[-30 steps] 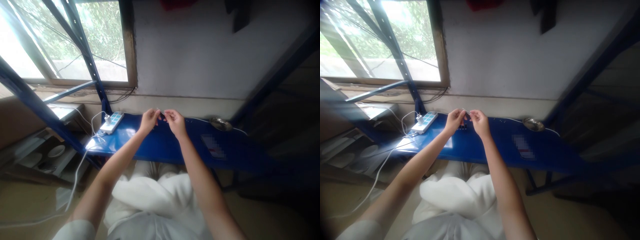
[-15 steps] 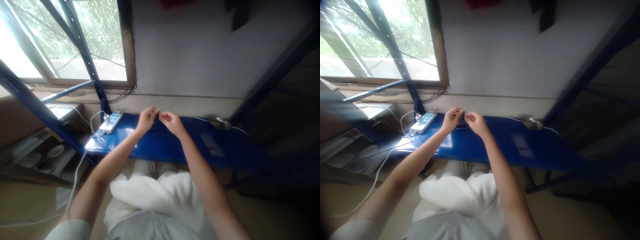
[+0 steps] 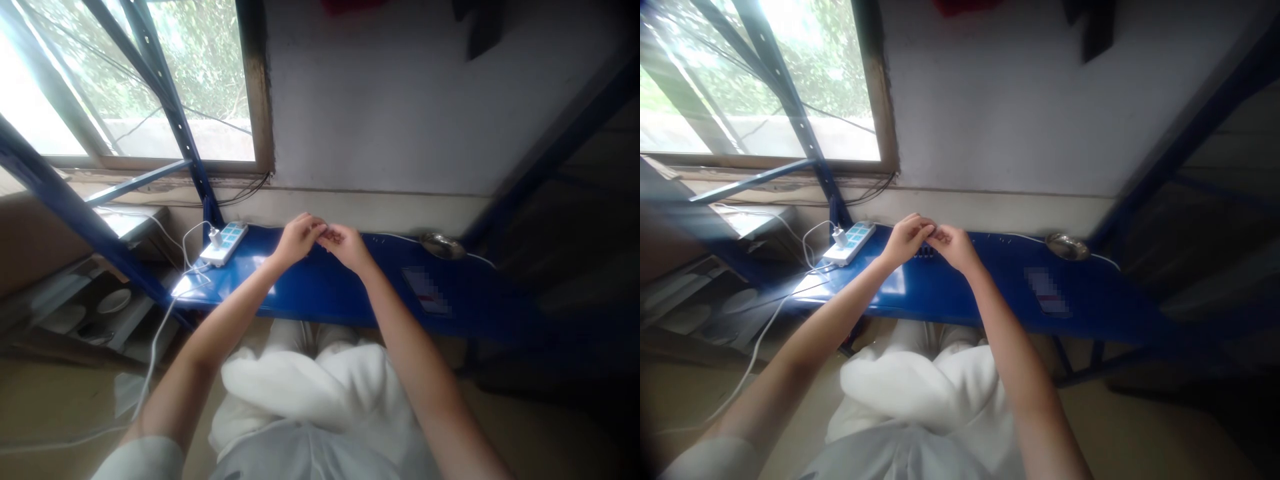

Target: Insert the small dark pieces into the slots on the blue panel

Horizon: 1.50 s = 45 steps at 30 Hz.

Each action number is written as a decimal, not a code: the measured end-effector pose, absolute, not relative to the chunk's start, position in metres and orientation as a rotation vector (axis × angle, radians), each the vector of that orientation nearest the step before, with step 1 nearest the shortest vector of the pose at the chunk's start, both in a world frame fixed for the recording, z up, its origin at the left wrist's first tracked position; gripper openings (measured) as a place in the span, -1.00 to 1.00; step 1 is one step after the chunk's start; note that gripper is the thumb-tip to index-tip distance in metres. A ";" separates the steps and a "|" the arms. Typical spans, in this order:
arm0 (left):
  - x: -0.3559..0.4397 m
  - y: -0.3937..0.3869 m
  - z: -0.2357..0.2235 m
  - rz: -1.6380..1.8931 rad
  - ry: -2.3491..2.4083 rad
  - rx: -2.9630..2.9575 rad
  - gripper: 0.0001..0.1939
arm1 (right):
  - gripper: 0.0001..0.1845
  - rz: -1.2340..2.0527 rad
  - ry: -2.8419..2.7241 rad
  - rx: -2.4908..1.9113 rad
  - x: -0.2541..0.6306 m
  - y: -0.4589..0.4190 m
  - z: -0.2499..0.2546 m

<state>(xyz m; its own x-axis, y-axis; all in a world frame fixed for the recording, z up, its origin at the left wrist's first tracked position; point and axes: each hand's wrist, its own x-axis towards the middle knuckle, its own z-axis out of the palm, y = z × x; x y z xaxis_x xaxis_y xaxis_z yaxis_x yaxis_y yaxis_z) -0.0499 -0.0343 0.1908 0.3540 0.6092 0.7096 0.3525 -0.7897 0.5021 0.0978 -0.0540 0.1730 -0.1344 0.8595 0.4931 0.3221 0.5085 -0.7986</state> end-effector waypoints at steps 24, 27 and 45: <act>-0.112 -0.005 0.081 1.371 1.422 1.617 -0.71 | -0.83 0.531 -1.281 -1.651 0.195 0.011 0.056; -0.111 -0.004 0.057 1.324 1.495 1.540 -0.72 | -0.86 0.501 -1.315 -1.745 0.191 0.021 0.042; -0.114 -0.006 0.008 1.259 1.628 1.568 -0.68 | -0.85 0.360 -1.329 -2.103 0.170 0.058 0.011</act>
